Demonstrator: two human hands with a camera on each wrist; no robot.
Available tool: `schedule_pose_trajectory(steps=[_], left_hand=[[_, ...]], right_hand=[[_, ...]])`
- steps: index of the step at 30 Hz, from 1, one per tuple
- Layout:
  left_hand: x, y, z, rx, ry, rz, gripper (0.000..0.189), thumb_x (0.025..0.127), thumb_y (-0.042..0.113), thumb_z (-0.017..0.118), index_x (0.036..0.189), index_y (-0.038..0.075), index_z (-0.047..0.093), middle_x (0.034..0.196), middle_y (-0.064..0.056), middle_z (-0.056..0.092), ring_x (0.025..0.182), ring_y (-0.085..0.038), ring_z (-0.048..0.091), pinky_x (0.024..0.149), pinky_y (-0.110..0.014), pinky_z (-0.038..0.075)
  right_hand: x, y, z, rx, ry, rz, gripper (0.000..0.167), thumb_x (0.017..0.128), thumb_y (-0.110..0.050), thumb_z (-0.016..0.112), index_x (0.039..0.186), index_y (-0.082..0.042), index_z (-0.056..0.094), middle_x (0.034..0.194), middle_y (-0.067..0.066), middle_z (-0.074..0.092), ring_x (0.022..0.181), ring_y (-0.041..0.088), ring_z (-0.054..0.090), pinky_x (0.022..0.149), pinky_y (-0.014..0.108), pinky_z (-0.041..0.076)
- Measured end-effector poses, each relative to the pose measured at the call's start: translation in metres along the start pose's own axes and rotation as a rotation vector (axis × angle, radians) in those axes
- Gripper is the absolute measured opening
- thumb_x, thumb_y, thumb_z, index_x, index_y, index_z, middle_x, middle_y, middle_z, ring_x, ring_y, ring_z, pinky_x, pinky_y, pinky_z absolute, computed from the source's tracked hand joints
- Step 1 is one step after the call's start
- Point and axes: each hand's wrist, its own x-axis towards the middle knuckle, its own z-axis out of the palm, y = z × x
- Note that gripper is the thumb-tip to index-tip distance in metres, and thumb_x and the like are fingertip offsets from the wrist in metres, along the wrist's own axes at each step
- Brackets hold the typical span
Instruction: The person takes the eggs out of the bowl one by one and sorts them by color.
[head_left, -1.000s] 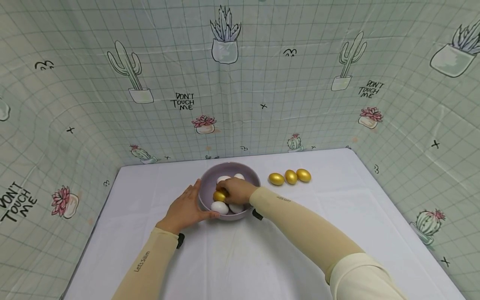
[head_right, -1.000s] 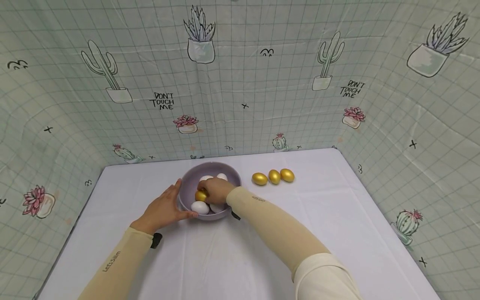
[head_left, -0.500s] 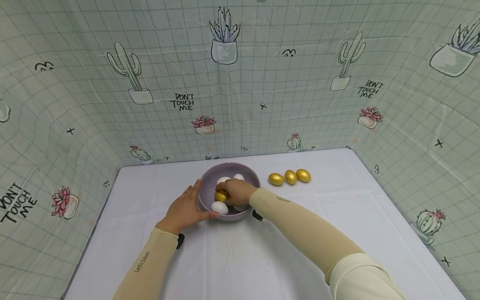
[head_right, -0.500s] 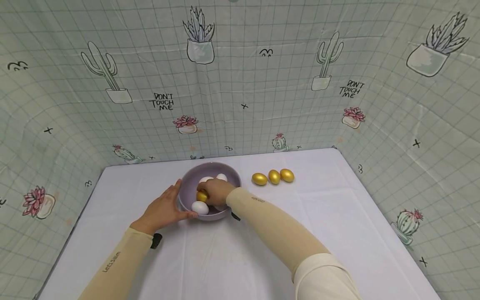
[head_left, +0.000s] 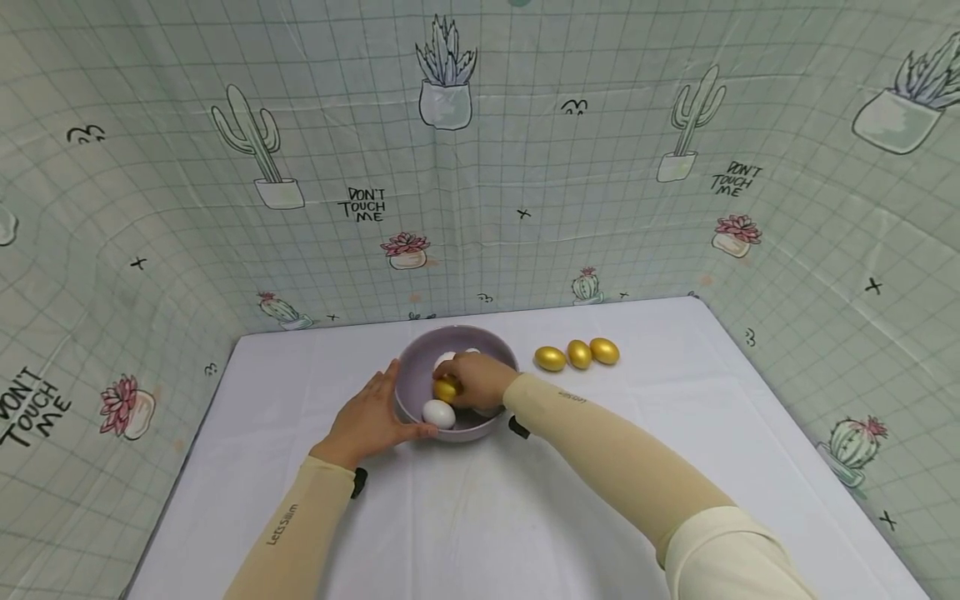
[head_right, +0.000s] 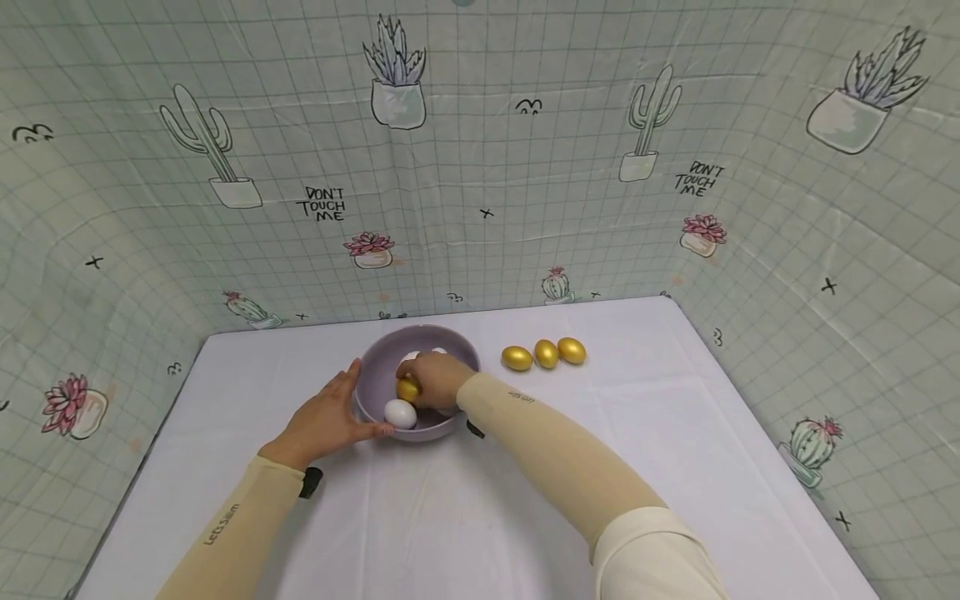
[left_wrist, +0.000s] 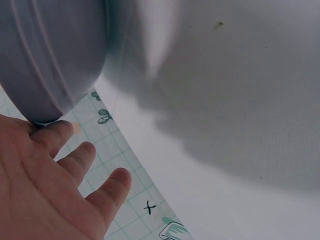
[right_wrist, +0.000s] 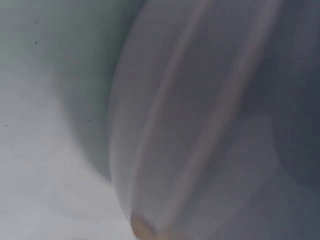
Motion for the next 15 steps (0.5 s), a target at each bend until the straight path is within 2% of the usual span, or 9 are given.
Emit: schedule_pose_trajectory(steps=[7,15], left_hand=[[0.0,0.001,0.0,0.012,-0.005,0.004,0.134,0.068,0.082,0.069,0.159,0.002,0.012,0.158,-0.023,0.029,0.145,-0.041,0.026,0.108,-0.059,0.033],[0.001,0.0,0.001,0.019,-0.01,0.004,0.135,0.068,0.084,0.066,0.159,0.001,0.012,0.159,-0.023,0.028,0.145,-0.041,0.025,0.109,-0.059,0.032]], right_hand=[[-0.003,-0.002,-0.011,0.021,0.018,0.011,0.045,0.091,-0.018,0.074,0.135,-0.014,0.062,0.129,0.003,0.062,0.112,0.015,0.057,0.101,0.032,0.044],[-0.008,-0.003,-0.024,0.033,0.047,0.023,0.044,0.091,-0.016,0.073,0.134,-0.013,0.063,0.128,0.001,0.064,0.114,0.015,0.059,0.102,0.032,0.043]])
